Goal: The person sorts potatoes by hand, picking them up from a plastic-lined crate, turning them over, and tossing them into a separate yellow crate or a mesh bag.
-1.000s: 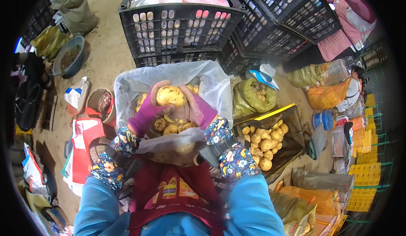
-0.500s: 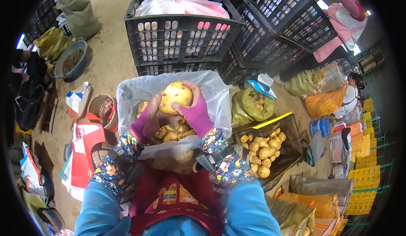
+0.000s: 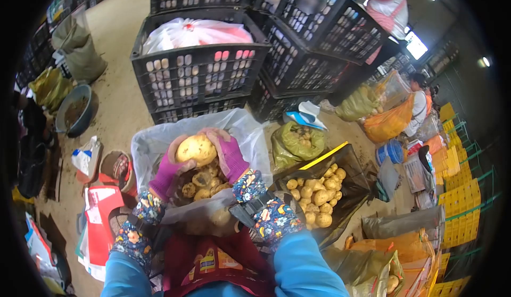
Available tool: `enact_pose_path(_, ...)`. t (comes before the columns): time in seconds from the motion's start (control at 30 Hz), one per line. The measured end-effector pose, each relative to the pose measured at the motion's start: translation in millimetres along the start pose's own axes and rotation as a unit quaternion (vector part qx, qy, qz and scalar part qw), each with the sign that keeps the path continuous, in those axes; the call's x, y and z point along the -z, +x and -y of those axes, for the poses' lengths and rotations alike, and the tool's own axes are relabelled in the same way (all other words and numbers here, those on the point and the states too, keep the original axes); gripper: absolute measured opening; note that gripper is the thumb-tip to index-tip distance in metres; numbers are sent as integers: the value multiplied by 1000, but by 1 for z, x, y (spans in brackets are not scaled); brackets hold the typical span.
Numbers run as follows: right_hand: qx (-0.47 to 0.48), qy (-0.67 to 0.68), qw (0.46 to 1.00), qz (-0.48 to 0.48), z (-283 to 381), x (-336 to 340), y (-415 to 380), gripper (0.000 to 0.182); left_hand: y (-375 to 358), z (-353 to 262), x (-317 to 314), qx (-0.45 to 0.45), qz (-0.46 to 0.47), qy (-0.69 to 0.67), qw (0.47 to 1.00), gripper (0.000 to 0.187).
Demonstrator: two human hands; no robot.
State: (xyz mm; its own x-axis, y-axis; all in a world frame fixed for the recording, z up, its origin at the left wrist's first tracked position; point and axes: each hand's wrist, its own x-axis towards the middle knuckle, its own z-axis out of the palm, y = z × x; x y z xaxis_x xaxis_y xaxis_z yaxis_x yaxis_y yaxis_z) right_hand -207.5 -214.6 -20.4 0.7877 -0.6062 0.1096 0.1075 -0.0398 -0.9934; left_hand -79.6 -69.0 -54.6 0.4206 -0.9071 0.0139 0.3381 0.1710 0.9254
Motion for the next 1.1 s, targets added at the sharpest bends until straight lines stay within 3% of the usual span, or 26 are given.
enact_pose_path(0.1, -4, -5, 1000, 14, 8, 1, -6, 39, 1, -3, 1, -71, -3, 141, 987, 80)
enact_pose_path(0.17, -29, 12, 998, 48, 7, -3, -8, 39, 5, 19, 12, -78, -15, 101, 992, 81)
enact_pose_path(0.2, 3, 105, 993, 53, -17, -1, -7, 38, 5, 15, 10, -77, -11, 103, 992, 82)
enact_pose_path(0.23, -67, 62, 996, 14, 0, -4, -8, 38, 3, 9, 8, -75, -7, 106, 991, 83)
enact_pose_path(0.3, -100, 156, 983, 7, -4, -2, -6, 35, -1, 6, 6, -72, -10, 89, 993, 75)
enact_pose_path(0.37, -93, 147, 985, -18, -10, 3, -5, 34, -5, -1, 2, -75, -9, 83, 994, 75)
enact_pose_path(0.47, -176, 266, 943, -97, 5, 4, -7, 35, -10, -9, -1, -59, -25, 20, 998, 73)
enact_pose_path(0.57, -30, 99, 992, -70, -27, 3, 2, 36, -12, -14, -2, -51, -34, -3, 998, 73)
enact_pose_path(0.6, -26, 156, 987, -30, -34, 1, -1, 33, -11, -9, 3, -49, -37, 2, 998, 73)
enact_pose_path(0.73, -102, 161, 980, -59, -20, -7, -5, 36, -11, 5, 16, -45, -43, 49, 997, 72)
enact_pose_path(0.83, -215, 207, 949, -105, -16, 0, -3, 45, -12, 7, 17, -87, -31, 77, 993, 74)
enact_pose_path(0.9, -168, 191, 967, -7, -64, 10, -6, 50, -8, 16, 22, -84, -35, 84, 992, 76)
enact_pose_path(1.03, -103, 82, 983, 127, -47, 0, -15, 67, -10, 16, 23, -145, -27, 144, 979, 70)
enact_pose_path(1.1, -101, 66, 981, 151, -47, 1, -15, 76, -23, -12, 6, -62, -43, 68, 995, 63)
